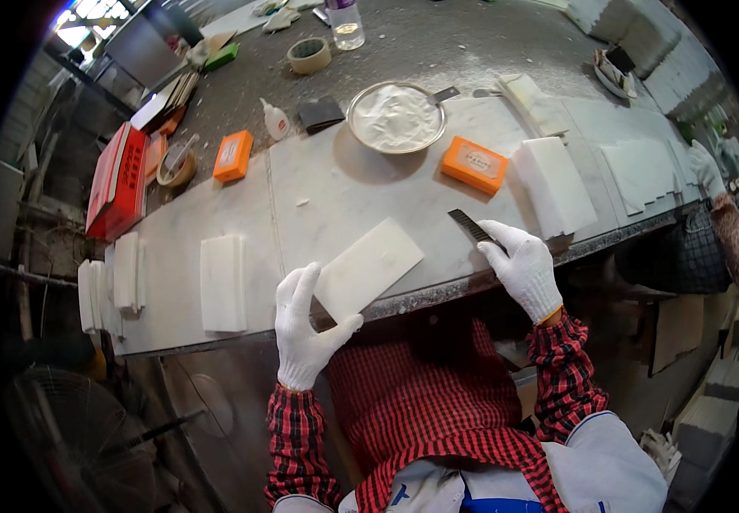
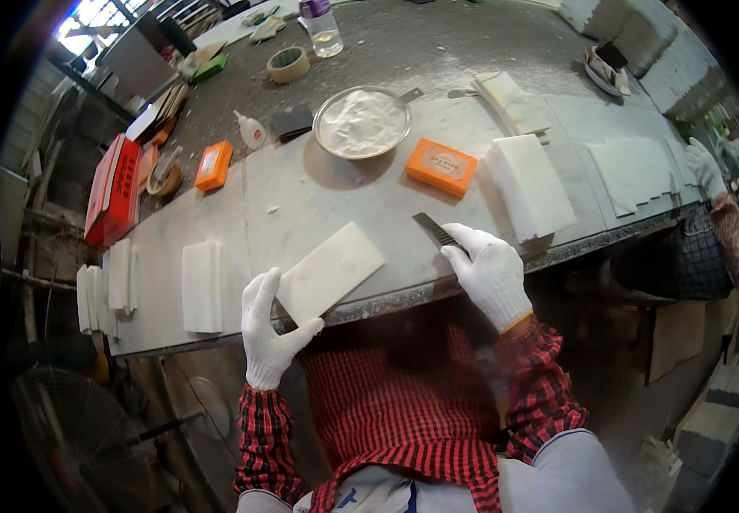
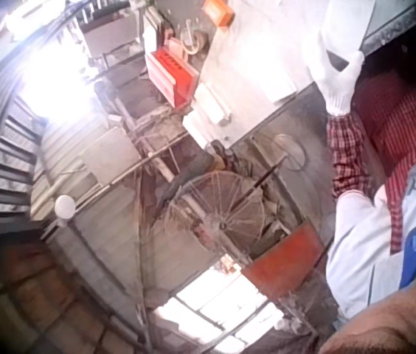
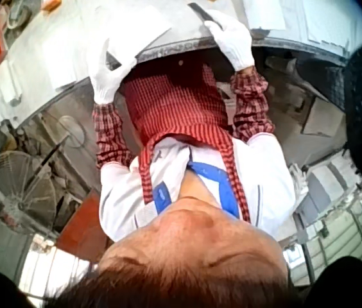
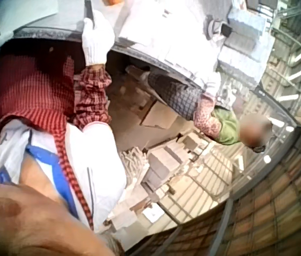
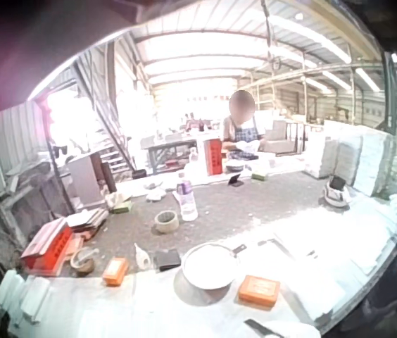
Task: The person uses a metal scraper to trim and smooth the edges of white rectangular blocks on a workbench. They repeatedly scrape the sides, flip the blocks, and inspect the surfaces while a coworker works nearby.
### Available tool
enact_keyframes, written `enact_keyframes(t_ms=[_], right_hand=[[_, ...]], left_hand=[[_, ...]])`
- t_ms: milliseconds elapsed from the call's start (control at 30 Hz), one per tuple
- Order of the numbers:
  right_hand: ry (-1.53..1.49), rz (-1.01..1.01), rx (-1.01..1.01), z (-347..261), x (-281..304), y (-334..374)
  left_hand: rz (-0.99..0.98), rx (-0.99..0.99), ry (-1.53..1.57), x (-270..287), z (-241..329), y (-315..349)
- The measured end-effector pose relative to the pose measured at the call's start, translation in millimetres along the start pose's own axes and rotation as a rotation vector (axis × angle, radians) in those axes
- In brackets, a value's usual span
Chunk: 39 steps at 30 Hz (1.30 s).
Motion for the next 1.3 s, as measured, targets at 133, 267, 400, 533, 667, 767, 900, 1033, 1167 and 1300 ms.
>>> enact_keyframes(t_ms=[133,267,400,533,667,767,900,1033,1167,1300], right_hand=[[-0.31,-0.086,-0.121,-26,-10,-4],[-0.331,-0.051,0.021,-47,-37,6],[-0.172,-0.078,0.107,-58,-54,5],[-0.068,-0.099,0.151,-67,-54,4],[0.021,-0.127,0.144,-83,-52,9],[0.039,-0.135,0.177,-90,-66,13],[0.022,-0.087,0.266,-88,-75,12],[-0.009,-0.082,0.2,-81,-67,15],[0.04,-0.075,0.166,-94,-74,22],[-0.201,-0.124,0.109,-97,-80,20]], left_hand=[[-0.058,-0.131,-0.151,10,-2,-14],[-0.098,-0.169,-0.193,3,-13,-25],[-0.101,-0.188,-0.2,1,-12,-29],[-0.093,-0.152,-0.221,-1,-16,-29],[-0.095,-0.145,-0.196,0,-16,-33],[-0.103,-0.148,-0.185,0,-16,-33],[-0.096,-0.13,-0.156,1,-15,-35],[-0.074,-0.148,-0.154,1,-20,-31],[-0.05,-0.17,-0.163,-1,-20,-31],[-0.052,-0.172,-0.163,0,-17,-29]])
Point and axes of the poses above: each hand's wrist, its own y-axis away from the middle knuckle, its own x-axis out of the back of the hand, z = x × y, the point moved 2 cm from there along -y, towards the middle knuckle, and after that the axes turned 12 degrees about z, right-handed, at the moved point
